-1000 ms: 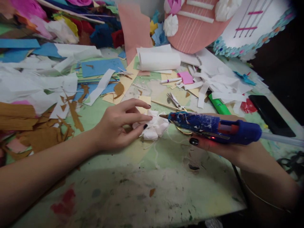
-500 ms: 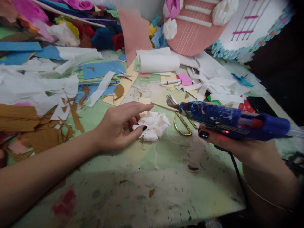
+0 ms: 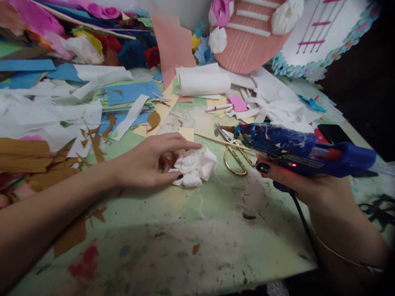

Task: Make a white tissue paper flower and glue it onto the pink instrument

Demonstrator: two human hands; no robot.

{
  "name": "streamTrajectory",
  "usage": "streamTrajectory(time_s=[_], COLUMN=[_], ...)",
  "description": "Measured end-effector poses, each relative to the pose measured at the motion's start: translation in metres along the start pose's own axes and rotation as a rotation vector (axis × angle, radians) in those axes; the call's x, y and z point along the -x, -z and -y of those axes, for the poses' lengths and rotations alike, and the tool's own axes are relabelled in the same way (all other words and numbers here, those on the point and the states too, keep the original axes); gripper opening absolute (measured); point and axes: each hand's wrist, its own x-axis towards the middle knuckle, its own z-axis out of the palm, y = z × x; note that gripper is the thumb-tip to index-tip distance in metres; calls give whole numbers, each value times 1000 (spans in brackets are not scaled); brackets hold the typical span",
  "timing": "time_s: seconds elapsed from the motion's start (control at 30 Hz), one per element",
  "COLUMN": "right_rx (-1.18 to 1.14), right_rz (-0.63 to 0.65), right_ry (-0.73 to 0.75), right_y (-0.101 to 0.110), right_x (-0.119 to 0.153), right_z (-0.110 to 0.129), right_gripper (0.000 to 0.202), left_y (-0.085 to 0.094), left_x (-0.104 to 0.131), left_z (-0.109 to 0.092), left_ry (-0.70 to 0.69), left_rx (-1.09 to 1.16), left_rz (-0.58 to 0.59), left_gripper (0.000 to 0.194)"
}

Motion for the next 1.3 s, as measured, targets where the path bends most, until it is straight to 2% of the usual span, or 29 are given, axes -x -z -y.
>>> streamTrajectory(time_s=[0.1, 0.2, 0.37, 0.57, 0.77, 0.93, 1.17, 1.3], right_rx=[8, 35, 67, 54, 103, 127, 150, 130], right_rz=[4, 7, 5, 15, 35, 62, 50, 50], right_ry=[14, 29, 25, 31, 106, 124, 90, 73], right_y=[0, 1, 2, 2, 1, 2, 2, 0], right_x=[0, 0, 1, 1, -2, -2, 0, -2], right_z=[0, 0, 1, 3, 4, 4, 6, 8], right_gripper=[32, 31, 31, 22, 17, 14, 15, 15], left_y=[3, 4, 7, 11, 11, 9, 6, 2], left_x=[-1, -1, -3, -8, -8, -10, -11, -12], left_z=[-1, -3, -1, 3, 10, 15, 11, 7], left_ry=[27, -13, -120, -251, -230, -165, -198, -168], left_rx=[12, -16, -60, -3, 42, 138, 34, 24], left_rz=[49, 58, 1, 31, 67, 47, -8, -10], left_gripper=[53, 55, 63, 43, 32, 41, 33, 31])
